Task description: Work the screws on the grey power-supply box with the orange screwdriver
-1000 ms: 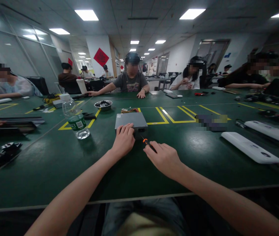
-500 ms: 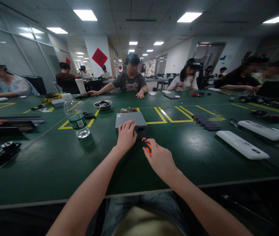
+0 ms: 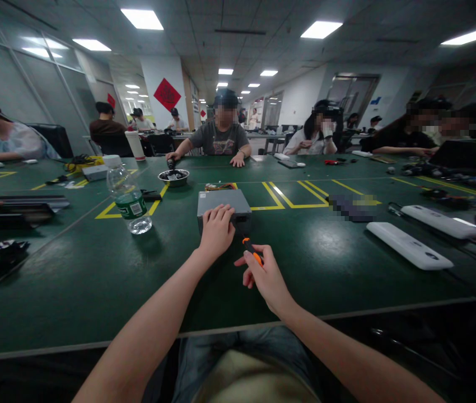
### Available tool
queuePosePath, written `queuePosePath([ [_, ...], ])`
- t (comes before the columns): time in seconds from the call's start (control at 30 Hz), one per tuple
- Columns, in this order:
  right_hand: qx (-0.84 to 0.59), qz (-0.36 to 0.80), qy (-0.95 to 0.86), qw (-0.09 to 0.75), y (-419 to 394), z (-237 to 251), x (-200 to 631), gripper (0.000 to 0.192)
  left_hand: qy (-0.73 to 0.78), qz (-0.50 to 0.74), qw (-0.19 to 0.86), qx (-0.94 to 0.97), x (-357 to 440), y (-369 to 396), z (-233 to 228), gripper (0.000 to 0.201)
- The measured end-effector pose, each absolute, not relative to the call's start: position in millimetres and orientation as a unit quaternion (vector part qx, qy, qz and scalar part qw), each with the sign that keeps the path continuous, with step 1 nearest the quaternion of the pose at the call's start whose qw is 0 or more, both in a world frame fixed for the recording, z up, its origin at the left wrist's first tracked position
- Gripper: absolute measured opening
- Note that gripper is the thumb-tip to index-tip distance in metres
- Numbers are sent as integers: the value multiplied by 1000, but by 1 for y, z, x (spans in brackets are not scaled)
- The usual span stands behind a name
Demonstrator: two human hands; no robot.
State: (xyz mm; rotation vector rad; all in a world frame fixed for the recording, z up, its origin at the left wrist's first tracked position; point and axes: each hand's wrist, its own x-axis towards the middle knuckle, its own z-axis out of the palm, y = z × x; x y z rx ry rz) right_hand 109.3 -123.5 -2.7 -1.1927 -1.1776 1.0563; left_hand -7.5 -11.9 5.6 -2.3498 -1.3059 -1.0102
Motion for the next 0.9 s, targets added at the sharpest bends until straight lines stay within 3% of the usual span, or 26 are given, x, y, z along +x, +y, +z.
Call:
queuePosePath([
  [0.1, -464, 538, -375, 595, -123, 3, 107, 23, -452, -347, 134, -810, -7, -11, 5, 35],
  [0.23, -466, 637, -235, 568, -116, 14, 107, 9, -454, -347, 135, -809, -6, -12, 5, 36],
  [0.9, -437, 746, -139, 483, -97, 30, 104, 26, -462, -350, 132, -804, -4, -9, 4, 33],
])
